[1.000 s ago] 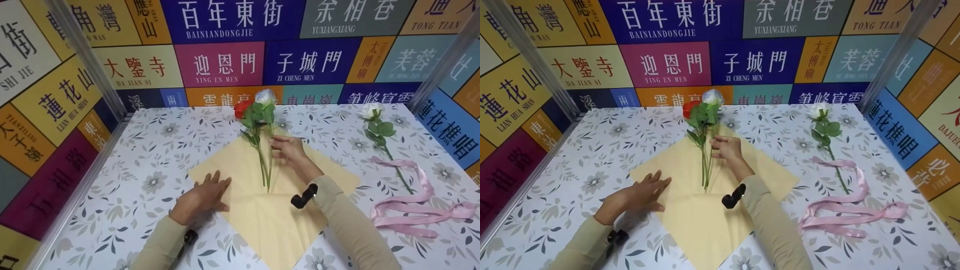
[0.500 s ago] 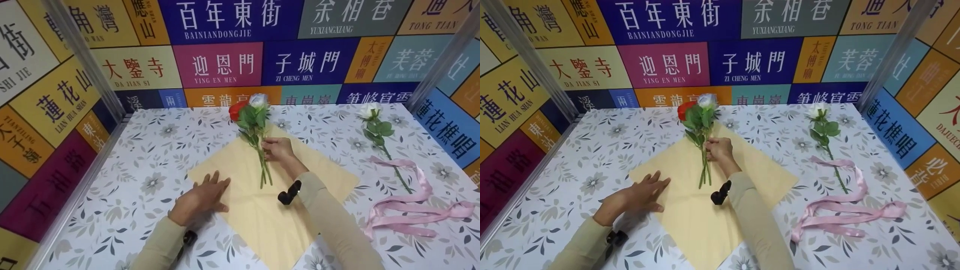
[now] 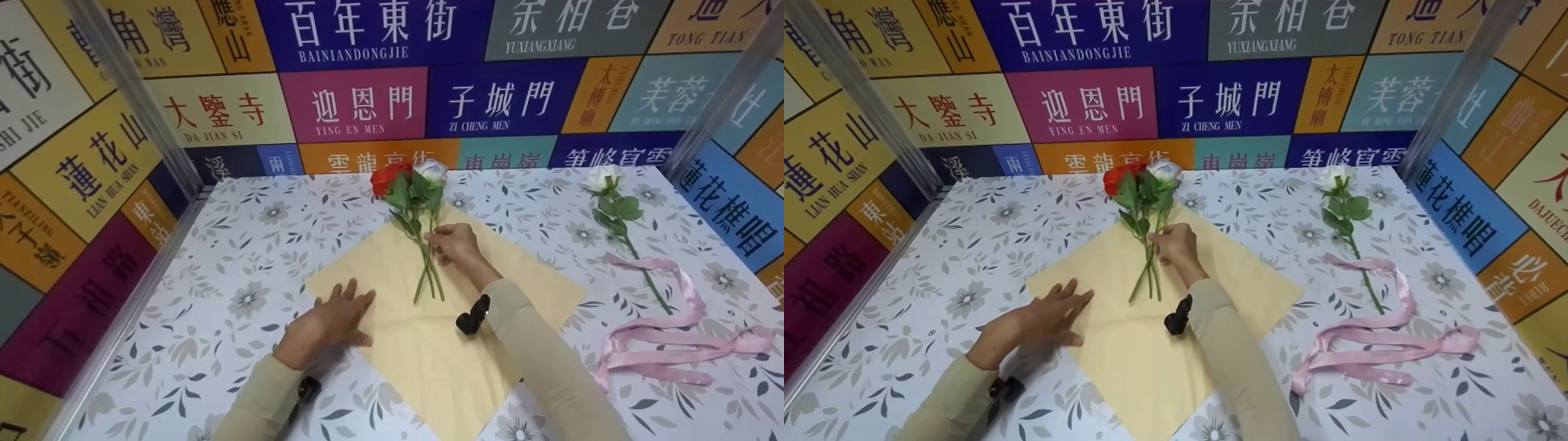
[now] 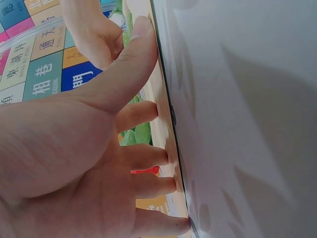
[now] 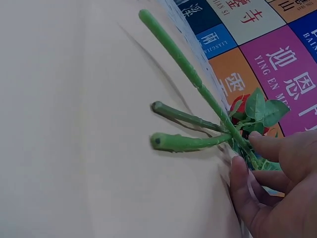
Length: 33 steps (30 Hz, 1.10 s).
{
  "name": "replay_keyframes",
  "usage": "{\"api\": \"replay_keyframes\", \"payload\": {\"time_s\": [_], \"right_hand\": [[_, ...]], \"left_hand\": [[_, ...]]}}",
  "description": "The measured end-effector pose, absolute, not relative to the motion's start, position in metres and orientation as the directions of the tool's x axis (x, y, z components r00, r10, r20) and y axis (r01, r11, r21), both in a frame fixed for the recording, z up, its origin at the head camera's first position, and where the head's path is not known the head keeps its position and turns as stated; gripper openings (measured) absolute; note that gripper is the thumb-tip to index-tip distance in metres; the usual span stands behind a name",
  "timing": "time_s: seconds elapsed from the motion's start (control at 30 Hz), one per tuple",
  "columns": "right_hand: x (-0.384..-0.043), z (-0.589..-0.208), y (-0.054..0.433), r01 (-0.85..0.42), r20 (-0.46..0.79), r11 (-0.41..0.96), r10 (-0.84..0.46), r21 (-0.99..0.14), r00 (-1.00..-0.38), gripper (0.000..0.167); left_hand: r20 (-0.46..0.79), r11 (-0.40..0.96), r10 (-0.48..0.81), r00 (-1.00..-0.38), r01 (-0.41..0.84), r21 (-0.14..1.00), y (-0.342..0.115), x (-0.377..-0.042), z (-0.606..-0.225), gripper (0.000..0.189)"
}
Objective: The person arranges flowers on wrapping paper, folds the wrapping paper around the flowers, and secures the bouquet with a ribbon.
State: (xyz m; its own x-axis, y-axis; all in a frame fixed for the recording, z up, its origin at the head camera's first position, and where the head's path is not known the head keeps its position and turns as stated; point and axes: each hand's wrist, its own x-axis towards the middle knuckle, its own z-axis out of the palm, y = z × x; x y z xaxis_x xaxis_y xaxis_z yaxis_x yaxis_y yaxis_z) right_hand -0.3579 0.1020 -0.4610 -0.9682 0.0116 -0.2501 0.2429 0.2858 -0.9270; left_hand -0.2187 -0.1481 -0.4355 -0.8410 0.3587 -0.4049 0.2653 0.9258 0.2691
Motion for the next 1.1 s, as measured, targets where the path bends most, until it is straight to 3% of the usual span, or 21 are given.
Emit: {"api": "replay_keyframes", "payload": {"time_s": [0.2, 0.33, 0.7, 1.1], "right_hand": [[-0.356, -0.459, 0.107, 0.244, -0.252, 0.27, 0.005, -0.931, -0.968, 0.059], [-0.355, -0.455, 0.117, 0.226, -0.23, 0.304, 0.022, -0.926, -0.973, 0.055], [-0.354, -0.441, 0.166, 0.006, 0.018, 0.6, 0.034, -0.8, -0.999, 0.041], [-0.343, -0.429, 0.242, 0.032, 0.046, 0.699, 0.092, -0.715, -0.995, 0.043]], "left_hand": [[-0.41, 0.926, 0.354, -0.841, 0.255, 0.278, -0.147, -0.218, -0.435, 0.091], [-0.42, 0.927, 0.348, -0.838, 0.241, 0.287, -0.147, -0.218, -0.435, 0.091], [-0.389, 0.912, 0.372, -0.843, 0.254, 0.322, -0.149, -0.215, -0.437, 0.088], [-0.409, 0.917, 0.359, -0.839, 0.236, 0.321, -0.149, -0.218, -0.439, 0.092]]}}
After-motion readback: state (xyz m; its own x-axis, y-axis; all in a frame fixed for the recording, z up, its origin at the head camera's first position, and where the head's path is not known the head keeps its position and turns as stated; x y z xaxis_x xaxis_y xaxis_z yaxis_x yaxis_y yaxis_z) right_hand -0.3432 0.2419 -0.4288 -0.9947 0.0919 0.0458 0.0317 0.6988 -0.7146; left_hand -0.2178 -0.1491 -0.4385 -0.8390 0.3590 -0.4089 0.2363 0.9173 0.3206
